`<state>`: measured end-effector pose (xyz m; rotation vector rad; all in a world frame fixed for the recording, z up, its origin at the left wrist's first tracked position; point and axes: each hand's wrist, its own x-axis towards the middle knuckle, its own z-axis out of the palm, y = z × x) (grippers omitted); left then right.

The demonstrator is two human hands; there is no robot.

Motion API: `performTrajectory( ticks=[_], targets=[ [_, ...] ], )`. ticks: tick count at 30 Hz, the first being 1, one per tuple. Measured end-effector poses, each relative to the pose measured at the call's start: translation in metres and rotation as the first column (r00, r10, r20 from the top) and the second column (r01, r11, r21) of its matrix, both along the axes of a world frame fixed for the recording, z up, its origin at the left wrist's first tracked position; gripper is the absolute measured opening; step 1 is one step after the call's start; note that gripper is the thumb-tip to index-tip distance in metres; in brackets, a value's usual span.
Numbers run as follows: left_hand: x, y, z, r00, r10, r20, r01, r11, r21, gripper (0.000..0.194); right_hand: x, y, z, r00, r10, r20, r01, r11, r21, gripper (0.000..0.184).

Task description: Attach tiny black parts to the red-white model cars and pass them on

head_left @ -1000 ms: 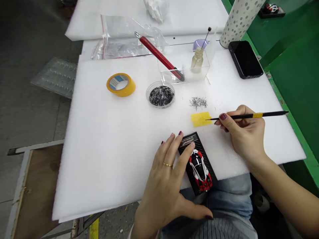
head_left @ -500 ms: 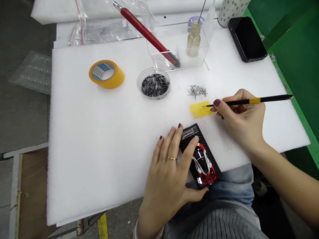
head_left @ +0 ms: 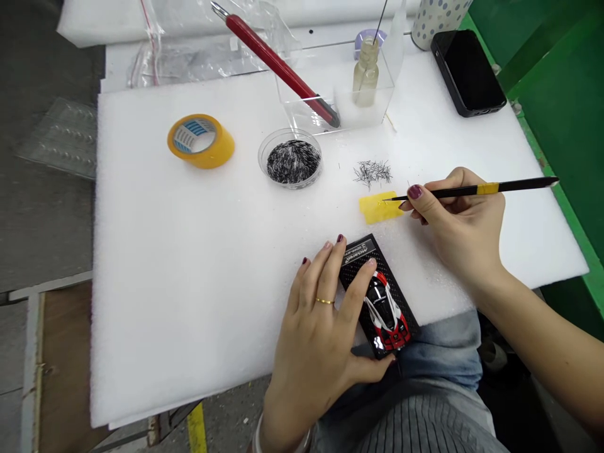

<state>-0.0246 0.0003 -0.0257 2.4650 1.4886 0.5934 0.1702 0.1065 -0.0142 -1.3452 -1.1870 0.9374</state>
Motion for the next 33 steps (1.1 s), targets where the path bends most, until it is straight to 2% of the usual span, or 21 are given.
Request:
performTrajectory(
  ticks=[3,6,9,11,13,15,19,20,22,26,33],
  targets=[
    [-0.004,-0.001,0.002,0.995,-0.013,0.103,0.015,1.000,-0.025,0.113,0.004,-0.001,0.000,0.996,-0.005,-0.090,0.005,1.000,-0.003,0.036],
    [-0.006,-0.003,0.005,0.944,0.013,0.330,0.021,0.995,-0.098,0.107,0.005,-0.006,0.007,0.969,0.026,-0.244,-0.031,0.999,-0.015,0.036],
    [-0.003,-0.005,0.007,0.875,0.118,0.469,-0.040,0.984,-0.172,0.082,0.001,-0.015,0.017,0.934,0.042,-0.354,-0.056,0.998,-0.030,0.036],
    [0.003,-0.004,0.006,0.842,0.190,0.504,-0.110,0.977,-0.184,0.059,-0.005,-0.024,0.023,0.916,0.065,-0.395,-0.084,0.996,-0.031,0.036],
    [0.010,-0.003,0.004,0.814,0.248,0.525,-0.179,0.967,-0.180,0.045,-0.013,-0.035,0.025,0.894,0.102,-0.436,-0.114,0.993,-0.001,0.034],
    [0.017,-0.002,0.002,0.784,0.294,0.546,-0.236,0.956,-0.176,0.046,-0.021,-0.045,0.024,0.866,0.143,-0.480,-0.141,0.989,0.040,0.028],
    [0.023,-0.003,0.001,0.740,0.309,0.597,-0.260,0.951,-0.169,0.081,-0.029,-0.061,0.015,0.832,0.183,-0.524,-0.166,0.983,0.080,0.017],
    [0.024,-0.003,0.002,0.741,0.302,0.599,-0.252,0.953,-0.169,0.085,-0.029,-0.063,0.013,0.834,0.182,-0.521,-0.162,0.983,0.085,0.015],
    [0.023,-0.002,0.003,0.746,0.296,0.597,-0.243,0.955,-0.171,0.077,-0.030,-0.065,0.010,0.846,0.176,-0.503,-0.148,0.984,0.094,0.014],
    [0.024,0.000,0.006,0.733,0.316,0.603,-0.270,0.948,-0.169,0.045,-0.029,-0.065,0.010,0.875,0.149,-0.461,-0.108,0.988,0.114,0.016],
    [0.024,0.000,0.005,0.728,0.323,0.605,-0.280,0.945,-0.169,0.046,-0.029,-0.064,0.012,0.917,0.161,-0.365,-0.127,0.985,0.114,0.018]
  ],
)
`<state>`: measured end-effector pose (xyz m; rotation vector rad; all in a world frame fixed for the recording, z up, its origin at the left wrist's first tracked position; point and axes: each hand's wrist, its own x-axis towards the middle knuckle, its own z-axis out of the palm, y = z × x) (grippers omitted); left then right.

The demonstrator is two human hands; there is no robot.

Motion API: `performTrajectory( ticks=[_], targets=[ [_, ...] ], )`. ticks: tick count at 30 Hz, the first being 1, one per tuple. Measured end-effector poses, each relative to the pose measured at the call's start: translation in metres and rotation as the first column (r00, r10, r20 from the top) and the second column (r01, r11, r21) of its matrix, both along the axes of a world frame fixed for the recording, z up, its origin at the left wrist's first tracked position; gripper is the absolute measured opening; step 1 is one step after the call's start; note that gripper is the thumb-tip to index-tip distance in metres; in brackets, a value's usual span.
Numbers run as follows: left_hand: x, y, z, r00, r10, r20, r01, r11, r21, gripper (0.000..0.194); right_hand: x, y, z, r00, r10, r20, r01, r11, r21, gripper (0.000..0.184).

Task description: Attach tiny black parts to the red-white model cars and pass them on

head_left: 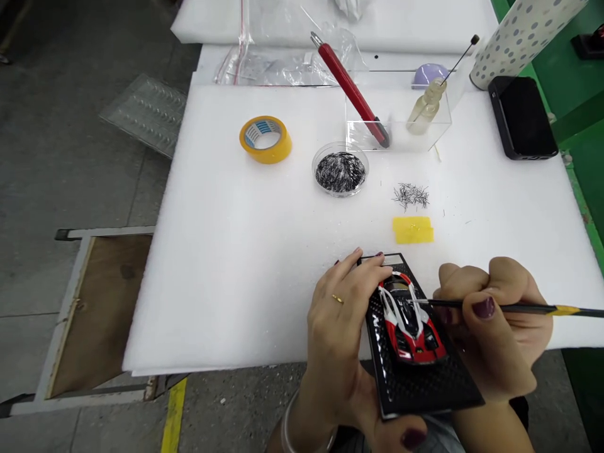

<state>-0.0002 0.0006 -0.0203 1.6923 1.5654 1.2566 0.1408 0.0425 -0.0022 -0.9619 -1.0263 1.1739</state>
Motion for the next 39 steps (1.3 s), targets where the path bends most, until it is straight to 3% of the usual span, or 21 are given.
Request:
performTrajectory(
  ticks=[7,13,23,39],
  targets=[
    [-0.003,-0.001,0.011,0.999,-0.019,0.031,0.022,0.995,-0.100,0.045,-0.002,0.001,-0.001,0.999,-0.013,-0.045,0.012,1.000,-0.011,0.018],
    [-0.002,-0.001,0.016,0.999,-0.033,0.038,0.037,0.993,-0.112,0.046,-0.004,0.001,0.002,0.998,-0.020,-0.053,0.020,1.000,0.005,0.017],
    [-0.005,0.002,-0.002,0.999,-0.053,0.005,0.053,0.999,-0.001,0.047,-0.006,0.005,0.000,0.995,0.006,-0.099,0.004,0.995,0.101,0.015],
    [-0.004,0.003,-0.001,0.999,-0.047,-0.010,0.046,0.999,-0.006,0.046,-0.003,0.006,-0.001,0.991,0.038,-0.127,-0.020,0.990,0.140,0.015]
  ],
)
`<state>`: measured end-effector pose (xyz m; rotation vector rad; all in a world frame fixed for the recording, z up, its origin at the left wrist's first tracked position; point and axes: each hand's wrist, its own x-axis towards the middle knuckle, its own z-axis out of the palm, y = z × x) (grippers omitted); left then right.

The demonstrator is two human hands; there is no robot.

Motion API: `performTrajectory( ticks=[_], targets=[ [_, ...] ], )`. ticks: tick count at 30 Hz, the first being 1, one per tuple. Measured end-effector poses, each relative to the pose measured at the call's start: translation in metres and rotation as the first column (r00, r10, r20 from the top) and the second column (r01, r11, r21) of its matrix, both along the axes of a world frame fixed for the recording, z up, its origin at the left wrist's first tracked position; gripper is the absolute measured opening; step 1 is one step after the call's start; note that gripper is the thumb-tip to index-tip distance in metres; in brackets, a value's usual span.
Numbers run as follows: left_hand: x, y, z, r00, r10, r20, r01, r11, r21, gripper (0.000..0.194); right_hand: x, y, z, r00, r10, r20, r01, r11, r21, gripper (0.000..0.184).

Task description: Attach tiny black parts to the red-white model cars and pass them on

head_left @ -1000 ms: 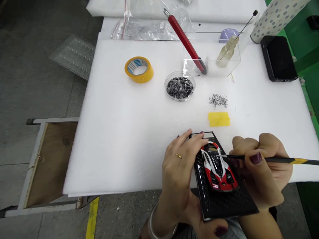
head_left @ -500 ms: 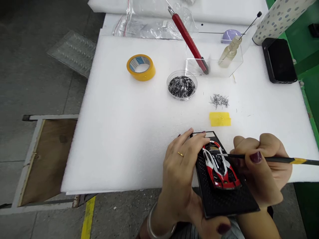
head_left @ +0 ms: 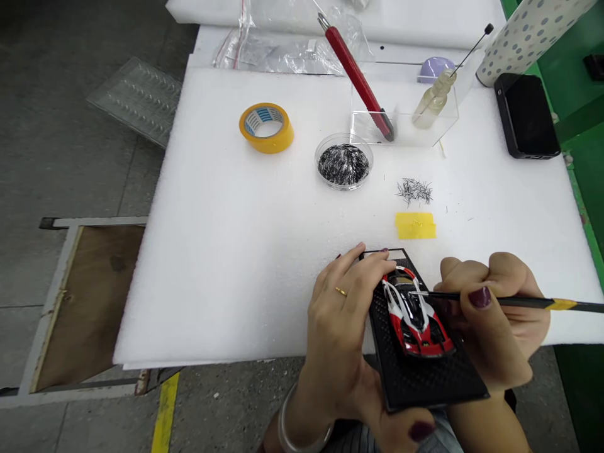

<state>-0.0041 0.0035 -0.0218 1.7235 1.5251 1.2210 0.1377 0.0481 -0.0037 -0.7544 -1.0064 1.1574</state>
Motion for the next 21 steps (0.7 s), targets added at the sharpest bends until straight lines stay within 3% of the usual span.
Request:
performTrajectory(
  ticks=[21],
  targets=[
    [0.0036,-0.0022,0.0032,0.998,0.022,0.063,-0.021,1.000,-0.017,0.046,-0.0001,-0.0014,-0.0021,0.999,0.011,-0.032,-0.012,1.000,-0.019,0.015]
  ],
)
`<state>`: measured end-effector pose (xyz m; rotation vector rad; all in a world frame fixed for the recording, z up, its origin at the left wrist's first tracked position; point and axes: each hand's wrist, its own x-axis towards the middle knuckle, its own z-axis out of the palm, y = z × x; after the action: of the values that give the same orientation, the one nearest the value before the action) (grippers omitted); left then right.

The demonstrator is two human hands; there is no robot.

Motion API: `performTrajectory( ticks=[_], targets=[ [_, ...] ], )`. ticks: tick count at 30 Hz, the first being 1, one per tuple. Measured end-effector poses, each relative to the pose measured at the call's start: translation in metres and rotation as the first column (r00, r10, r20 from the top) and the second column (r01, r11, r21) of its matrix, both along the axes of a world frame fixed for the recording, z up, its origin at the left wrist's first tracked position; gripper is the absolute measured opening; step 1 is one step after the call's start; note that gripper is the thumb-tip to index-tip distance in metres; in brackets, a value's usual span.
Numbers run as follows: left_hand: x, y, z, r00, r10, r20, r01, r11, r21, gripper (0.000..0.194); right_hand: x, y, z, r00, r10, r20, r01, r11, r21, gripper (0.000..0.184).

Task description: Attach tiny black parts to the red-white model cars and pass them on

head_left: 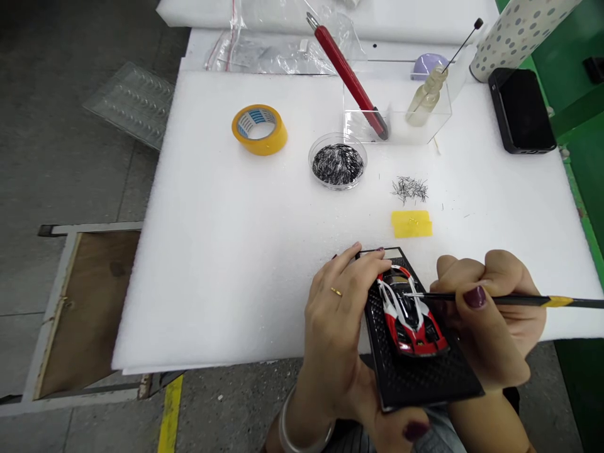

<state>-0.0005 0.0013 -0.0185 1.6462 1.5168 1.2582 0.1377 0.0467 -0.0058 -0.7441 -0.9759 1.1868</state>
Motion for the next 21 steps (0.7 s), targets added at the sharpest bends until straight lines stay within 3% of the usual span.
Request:
performTrajectory(
  ticks=[9,21],
  targets=[
    [-0.0011,0.0005,-0.0027,1.000,0.002,-0.027,-0.001,0.999,0.039,0.052,-0.0008,-0.0006,0.0009,1.000,-0.015,0.017,0.015,1.000,-0.017,0.015],
    [-0.0010,0.0004,-0.0020,0.999,-0.006,-0.032,0.006,1.000,0.014,0.045,0.0005,0.0006,0.0014,1.000,0.002,0.012,-0.002,1.000,-0.013,0.013]
  ],
)
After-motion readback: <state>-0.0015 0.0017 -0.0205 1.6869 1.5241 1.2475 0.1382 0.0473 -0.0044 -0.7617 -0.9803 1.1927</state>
